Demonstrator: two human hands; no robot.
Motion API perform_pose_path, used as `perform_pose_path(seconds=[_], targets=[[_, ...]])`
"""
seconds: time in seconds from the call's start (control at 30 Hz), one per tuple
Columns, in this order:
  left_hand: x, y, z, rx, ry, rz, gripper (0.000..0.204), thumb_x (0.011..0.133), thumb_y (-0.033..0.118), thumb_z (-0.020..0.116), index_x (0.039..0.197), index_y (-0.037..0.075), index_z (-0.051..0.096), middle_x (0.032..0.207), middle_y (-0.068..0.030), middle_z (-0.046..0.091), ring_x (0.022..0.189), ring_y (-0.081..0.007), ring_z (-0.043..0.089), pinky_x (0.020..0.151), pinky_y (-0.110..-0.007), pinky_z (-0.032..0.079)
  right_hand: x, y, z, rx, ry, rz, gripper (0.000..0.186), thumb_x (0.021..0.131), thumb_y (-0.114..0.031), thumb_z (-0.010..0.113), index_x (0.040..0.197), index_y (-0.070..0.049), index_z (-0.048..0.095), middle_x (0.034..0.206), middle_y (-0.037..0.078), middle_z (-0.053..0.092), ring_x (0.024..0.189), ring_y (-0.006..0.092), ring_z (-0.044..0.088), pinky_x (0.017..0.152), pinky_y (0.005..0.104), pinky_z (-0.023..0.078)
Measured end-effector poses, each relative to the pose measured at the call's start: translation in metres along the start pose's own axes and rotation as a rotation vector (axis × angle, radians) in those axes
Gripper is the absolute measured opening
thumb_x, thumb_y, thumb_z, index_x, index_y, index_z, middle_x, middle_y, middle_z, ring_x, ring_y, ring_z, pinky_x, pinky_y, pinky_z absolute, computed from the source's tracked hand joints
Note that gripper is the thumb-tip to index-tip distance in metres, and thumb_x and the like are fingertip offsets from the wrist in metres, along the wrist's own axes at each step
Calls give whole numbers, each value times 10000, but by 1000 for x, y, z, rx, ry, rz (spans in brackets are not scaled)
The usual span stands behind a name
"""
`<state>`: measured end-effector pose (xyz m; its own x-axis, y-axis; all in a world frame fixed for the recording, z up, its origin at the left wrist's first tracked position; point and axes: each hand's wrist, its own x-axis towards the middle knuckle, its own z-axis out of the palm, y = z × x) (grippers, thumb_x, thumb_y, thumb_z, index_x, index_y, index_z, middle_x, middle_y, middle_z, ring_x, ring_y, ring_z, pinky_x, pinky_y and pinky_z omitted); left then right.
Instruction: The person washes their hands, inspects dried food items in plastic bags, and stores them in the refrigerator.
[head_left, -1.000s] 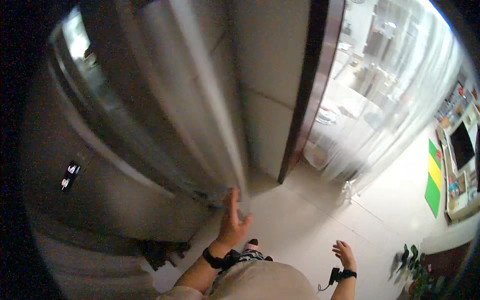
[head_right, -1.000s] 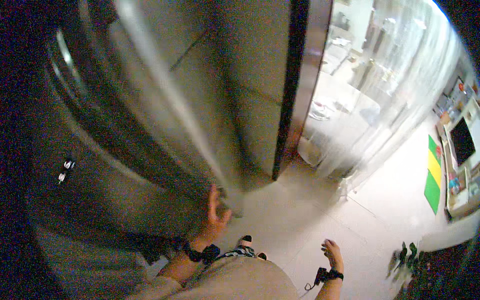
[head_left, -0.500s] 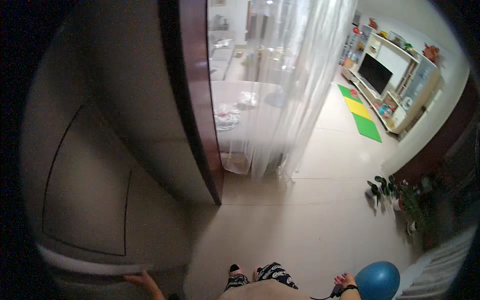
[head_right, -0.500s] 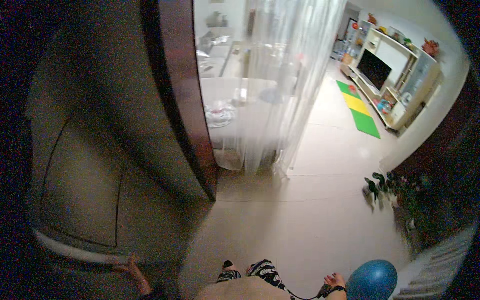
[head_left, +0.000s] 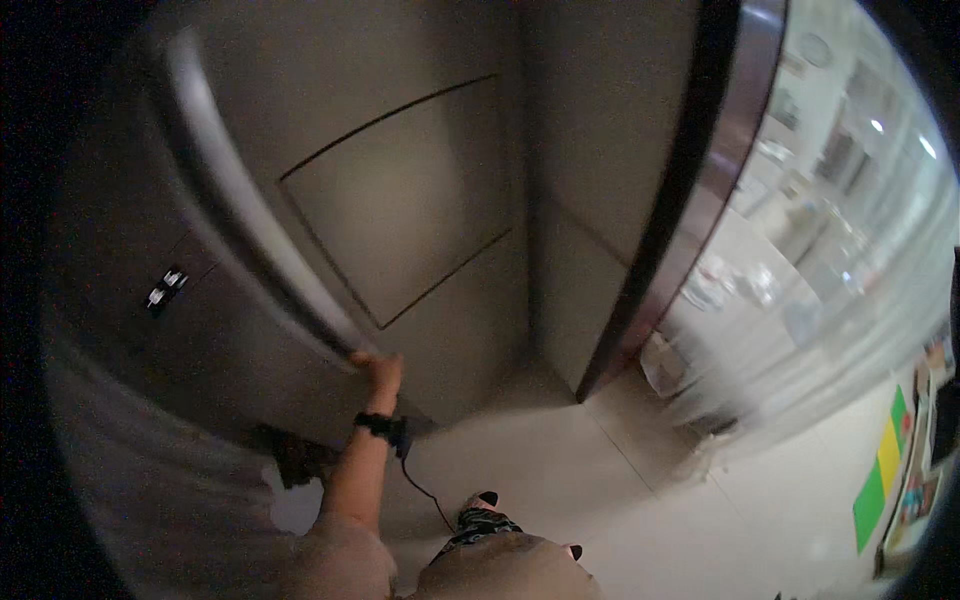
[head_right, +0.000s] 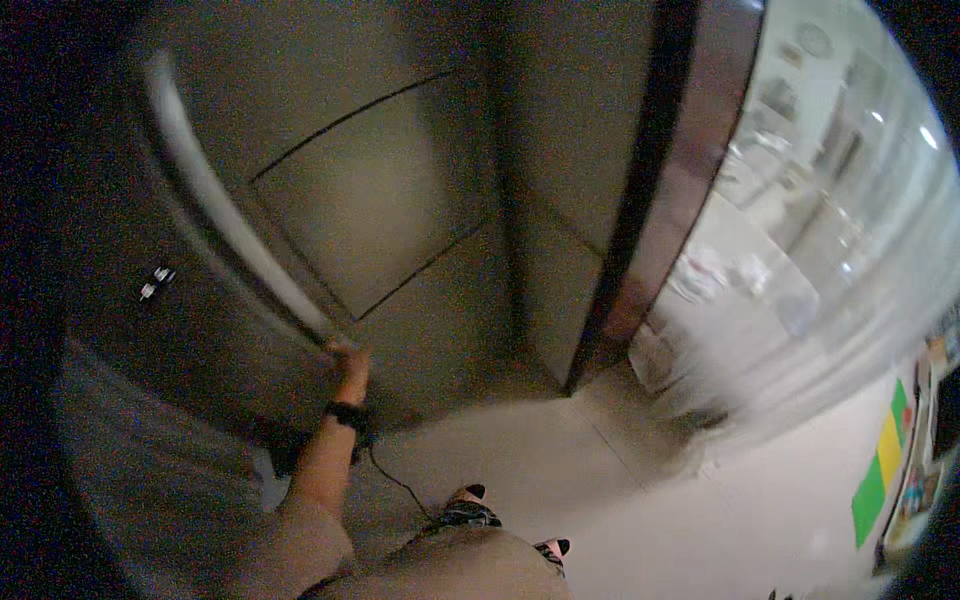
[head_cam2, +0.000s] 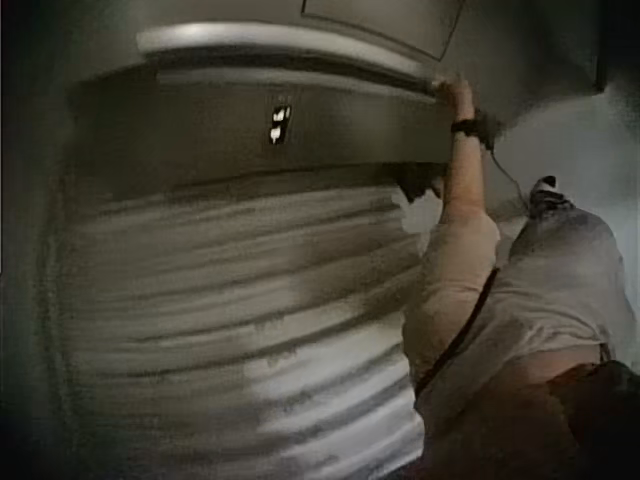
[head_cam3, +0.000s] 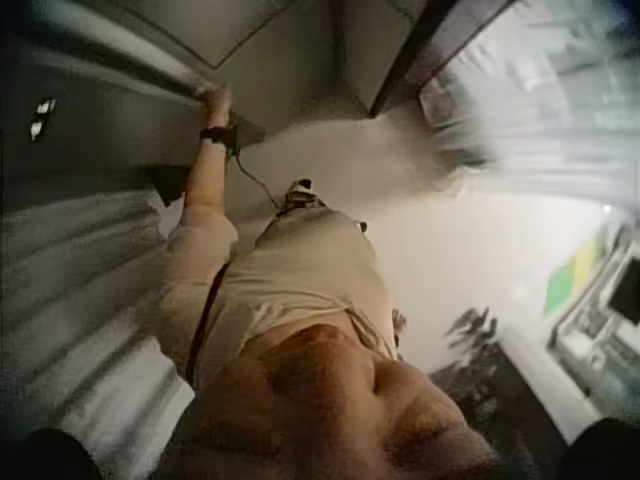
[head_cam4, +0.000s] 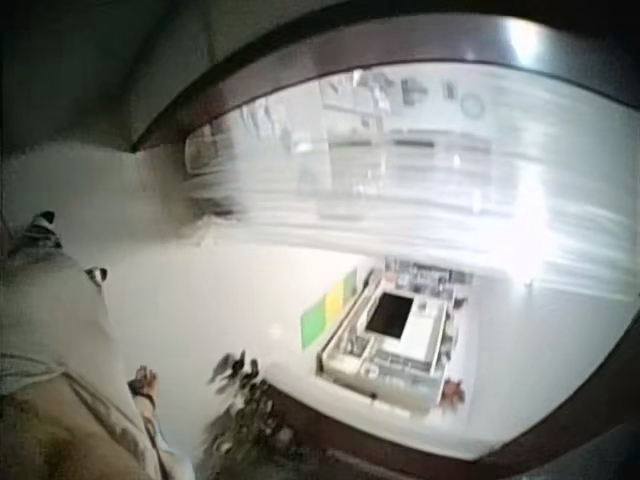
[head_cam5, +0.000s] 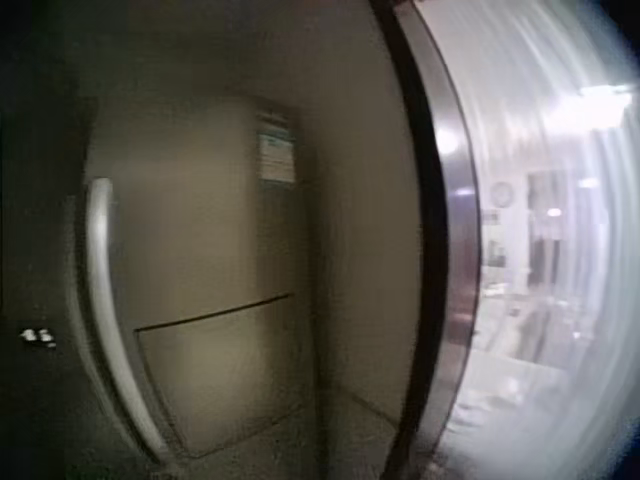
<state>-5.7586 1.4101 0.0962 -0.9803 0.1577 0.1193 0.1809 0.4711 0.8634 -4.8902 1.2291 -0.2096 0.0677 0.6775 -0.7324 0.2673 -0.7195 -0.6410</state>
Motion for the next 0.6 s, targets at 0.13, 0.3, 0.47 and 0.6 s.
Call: perform_pose_path(seconds=[0.13, 0.3, 0.47, 0.6], targets=[[17, -4, 46, 70, -148, 259, 779, 693, 87, 664, 1248, -98, 149, 1200, -243, 337, 1155, -337, 343, 1005, -435, 263, -20, 4, -11, 405, 167, 252, 640, 897, -464, 346, 1399, -92, 207, 1449, 113, 218, 1337, 268, 196, 1084, 454, 142], [-58, 34, 99, 179, -140, 477, 654, 649, 125, 672, 1146, -111, 317, 1076, -260, 420, 1051, -369, 427, 911, -434, 351, -76, -148, 35, 884, 300, 177, 630, 887, -468, 360, 1373, -77, 274, 1427, 141, 256, 1307, 252, 272, 1074, 437, 200], [-119, 6, 139, 552, -334, 932, 642, 644, 124, 651, 1155, -105, 337, 1152, -283, 386, 1097, -389, 391, 944, -435, 328, -46, -323, 88, 564, -175, -416, 535, 923, -358, 368, 1361, -59, 296, 1425, 123, 266, 1299, 298, 278, 1066, 441, 225], [-205, 93, 93, 162, -534, 943, 695, 650, 87, 627, 1225, -101, 286, 1200, -282, 363, 1135, -382, 376, 967, -437, 312, -33, -439, 151, 457, -225, -658, 477, 874, -324, 511, 1277, -85, 420, 1121, 126, 524, 1024, 174, 497, 869, 313, 400]])
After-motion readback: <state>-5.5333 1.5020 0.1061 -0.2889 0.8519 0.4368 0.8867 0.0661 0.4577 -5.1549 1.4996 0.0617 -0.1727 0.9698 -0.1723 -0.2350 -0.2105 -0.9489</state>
